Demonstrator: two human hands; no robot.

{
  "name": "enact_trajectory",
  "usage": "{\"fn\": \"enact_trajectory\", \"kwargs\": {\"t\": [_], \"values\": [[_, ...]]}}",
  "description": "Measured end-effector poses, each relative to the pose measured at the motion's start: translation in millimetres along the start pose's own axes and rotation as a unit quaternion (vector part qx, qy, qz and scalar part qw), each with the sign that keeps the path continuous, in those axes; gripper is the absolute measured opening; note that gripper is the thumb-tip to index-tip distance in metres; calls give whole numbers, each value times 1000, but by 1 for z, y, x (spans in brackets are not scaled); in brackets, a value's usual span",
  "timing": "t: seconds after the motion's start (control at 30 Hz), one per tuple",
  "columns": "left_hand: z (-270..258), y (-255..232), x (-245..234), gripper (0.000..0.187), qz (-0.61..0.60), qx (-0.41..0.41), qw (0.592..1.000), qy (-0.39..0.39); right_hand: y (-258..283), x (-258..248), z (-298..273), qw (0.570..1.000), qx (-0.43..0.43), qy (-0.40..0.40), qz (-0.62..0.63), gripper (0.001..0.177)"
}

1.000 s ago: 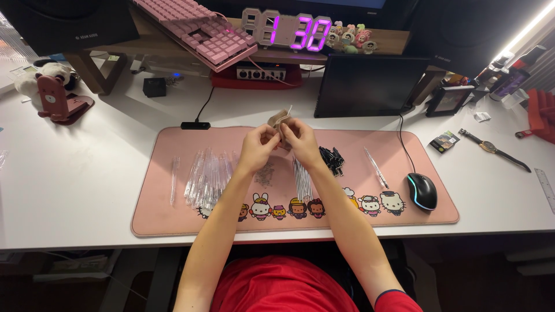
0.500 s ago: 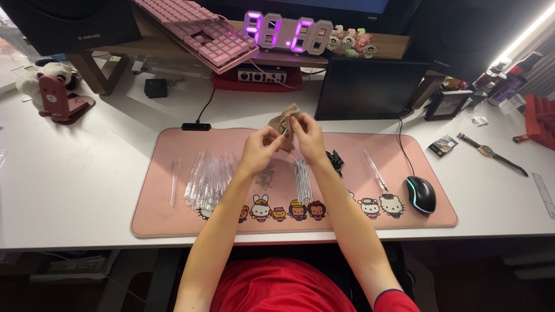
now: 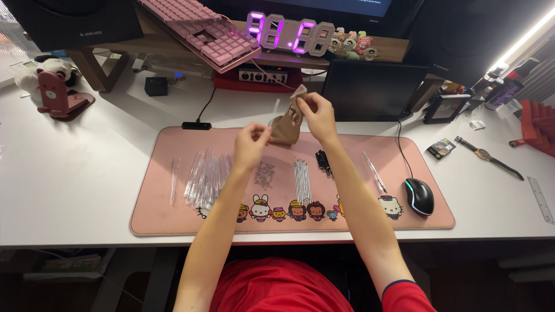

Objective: The person takes a small clear tube from a brown paper bag, places a white component inside the tube, and then sets the tube down on a desk.

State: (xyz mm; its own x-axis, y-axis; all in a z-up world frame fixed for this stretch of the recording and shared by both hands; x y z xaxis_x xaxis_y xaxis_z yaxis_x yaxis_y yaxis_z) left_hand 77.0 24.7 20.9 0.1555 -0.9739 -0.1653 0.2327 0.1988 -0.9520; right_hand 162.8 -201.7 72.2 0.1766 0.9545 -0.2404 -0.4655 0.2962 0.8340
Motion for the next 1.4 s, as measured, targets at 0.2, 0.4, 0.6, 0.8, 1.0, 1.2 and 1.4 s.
{"fn": "enact_trajectory", "kwargs": {"t": [0.2,0.4,0.6,0.8,1.0,1.2,1.4], "values": [[10,10,-6,15,-30,5,999,-37,30,26,-28,962,-153,24,-226,14],[6,8,-2,16,-58,-1,998,-33,1,70,-62,946,-47,167,-276,21],[0,1,4,12,-48,-14,999,-2,19,50,-68,991,78,96,59,26],[-4,-2,28,7,34,16,997,67,-14,33,-75,965,130,34,223,22],[-9,-22,32,11,67,28,991,115,-36,32,-73,930,129,9,343,15],[-14,-73,-40,30,138,63,988,29,-60,21,-73,879,164,-39,445,11],[-8,-7,-169,31,428,-29,899,-94,-74,18,-68,871,173,-52,456,13]]}}
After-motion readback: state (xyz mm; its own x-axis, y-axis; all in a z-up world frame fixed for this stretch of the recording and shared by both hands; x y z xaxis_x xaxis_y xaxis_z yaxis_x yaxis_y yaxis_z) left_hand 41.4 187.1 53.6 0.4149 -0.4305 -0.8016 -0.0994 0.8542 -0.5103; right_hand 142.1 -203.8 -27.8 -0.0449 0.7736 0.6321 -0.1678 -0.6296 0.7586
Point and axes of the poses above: each hand's wrist, its own z-axis towards the middle knuckle, its own x-axis out of the palm, y = z × x, the point moved 8 cm from there along z, towards the middle knuckle, and after that the axes turned 7 degrees about z, right-handed, at the moved point
